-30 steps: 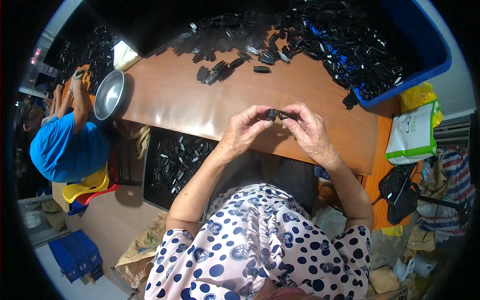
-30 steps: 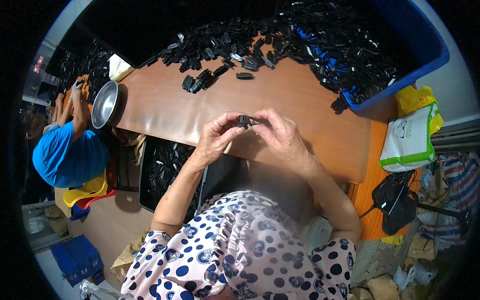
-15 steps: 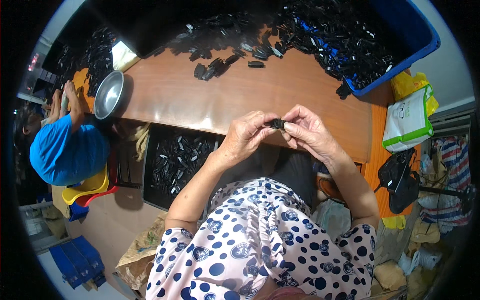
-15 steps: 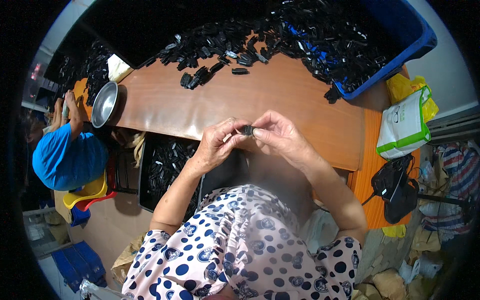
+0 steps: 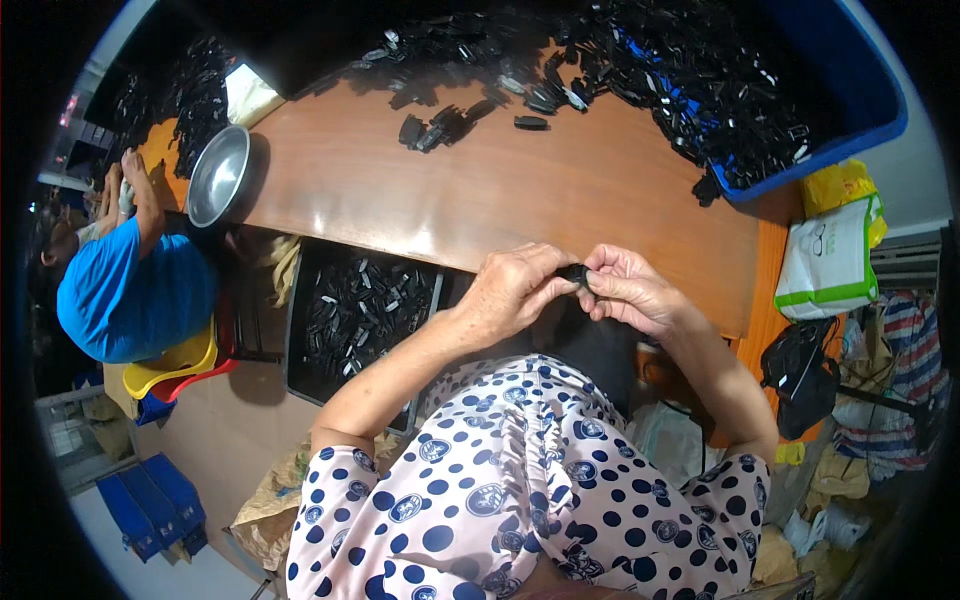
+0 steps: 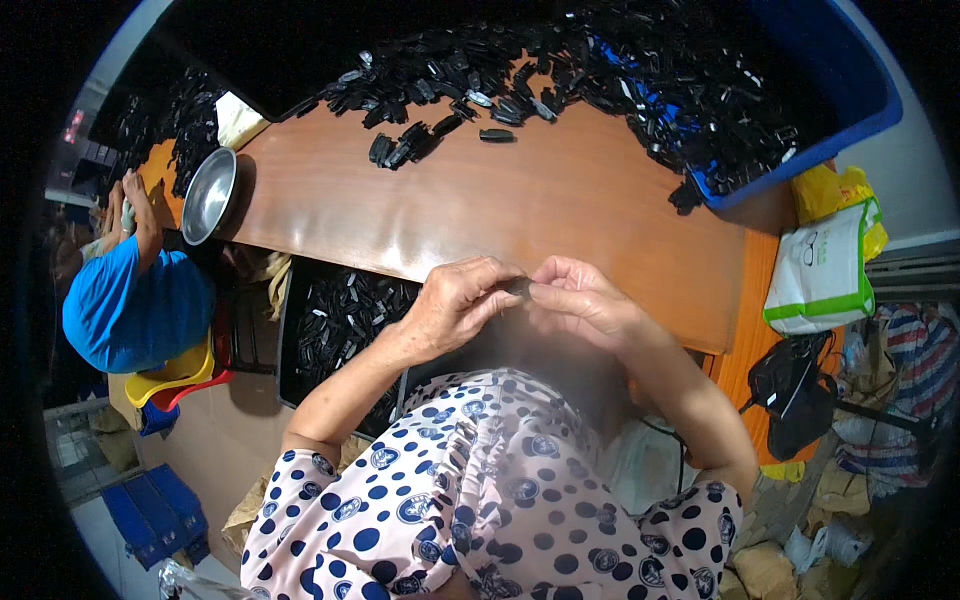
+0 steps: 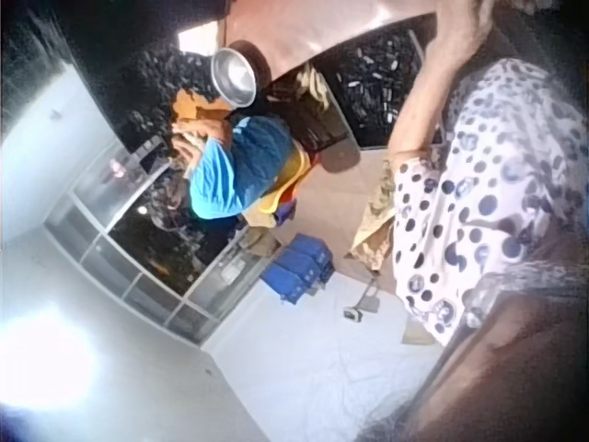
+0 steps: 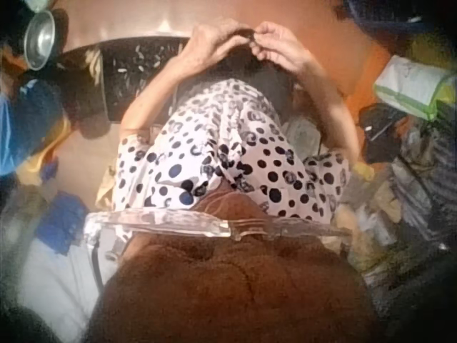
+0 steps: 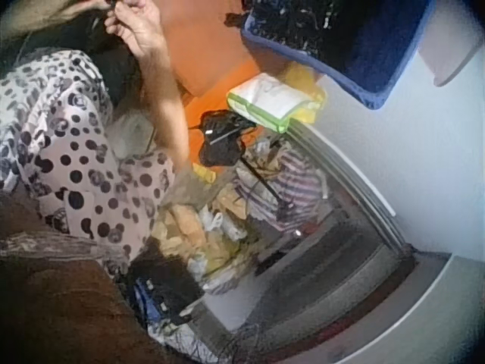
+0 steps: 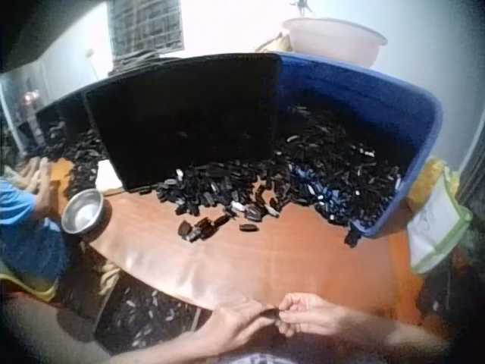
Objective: The person assembles plastic components by picking up parts from the table and snapping them together by hand.
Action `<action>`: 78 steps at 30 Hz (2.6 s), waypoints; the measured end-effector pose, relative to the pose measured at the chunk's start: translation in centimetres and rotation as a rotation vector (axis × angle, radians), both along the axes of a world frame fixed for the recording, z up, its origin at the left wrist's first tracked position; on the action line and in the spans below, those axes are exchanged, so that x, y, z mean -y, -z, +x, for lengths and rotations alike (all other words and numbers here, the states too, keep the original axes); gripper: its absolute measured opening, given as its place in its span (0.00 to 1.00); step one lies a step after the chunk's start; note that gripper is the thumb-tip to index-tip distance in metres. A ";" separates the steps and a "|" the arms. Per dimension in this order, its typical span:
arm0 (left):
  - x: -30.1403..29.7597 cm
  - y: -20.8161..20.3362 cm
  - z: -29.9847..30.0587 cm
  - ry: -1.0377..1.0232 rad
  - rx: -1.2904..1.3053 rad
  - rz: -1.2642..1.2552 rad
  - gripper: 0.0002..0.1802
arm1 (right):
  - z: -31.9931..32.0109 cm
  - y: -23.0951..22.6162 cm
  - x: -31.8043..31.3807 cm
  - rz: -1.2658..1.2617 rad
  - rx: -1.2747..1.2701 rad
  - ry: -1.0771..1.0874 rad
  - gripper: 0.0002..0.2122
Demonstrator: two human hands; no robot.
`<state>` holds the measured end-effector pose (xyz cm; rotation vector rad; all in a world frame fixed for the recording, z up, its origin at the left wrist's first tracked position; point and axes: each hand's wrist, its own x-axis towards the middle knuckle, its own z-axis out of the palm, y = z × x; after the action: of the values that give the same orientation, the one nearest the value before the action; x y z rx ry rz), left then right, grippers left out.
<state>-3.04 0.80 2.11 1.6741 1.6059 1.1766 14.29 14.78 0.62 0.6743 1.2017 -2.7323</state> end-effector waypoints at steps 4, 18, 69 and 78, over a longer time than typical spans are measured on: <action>-1.2 1.7 0.3 -0.075 0.596 0.127 0.11 | -1.8 -0.8 0.5 0.004 -0.094 0.090 0.16; -4.8 3.6 -4.1 -0.297 1.258 -0.146 0.08 | -9.2 2.0 -2.8 0.127 -0.030 -0.097 0.16; 0.9 5.1 -2.8 -0.365 0.125 -0.075 0.15 | -6.6 5.8 -5.8 1.706 0.037 -0.062 0.16; 1.4 4.4 -0.5 -0.347 0.217 -0.001 0.14 | -3.6 0.5 -0.3 0.311 -0.175 0.350 0.12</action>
<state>-3.57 -0.58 -2.28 1.2461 1.7987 1.4676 10.72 15.05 0.13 0.7503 1.7238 -2.9633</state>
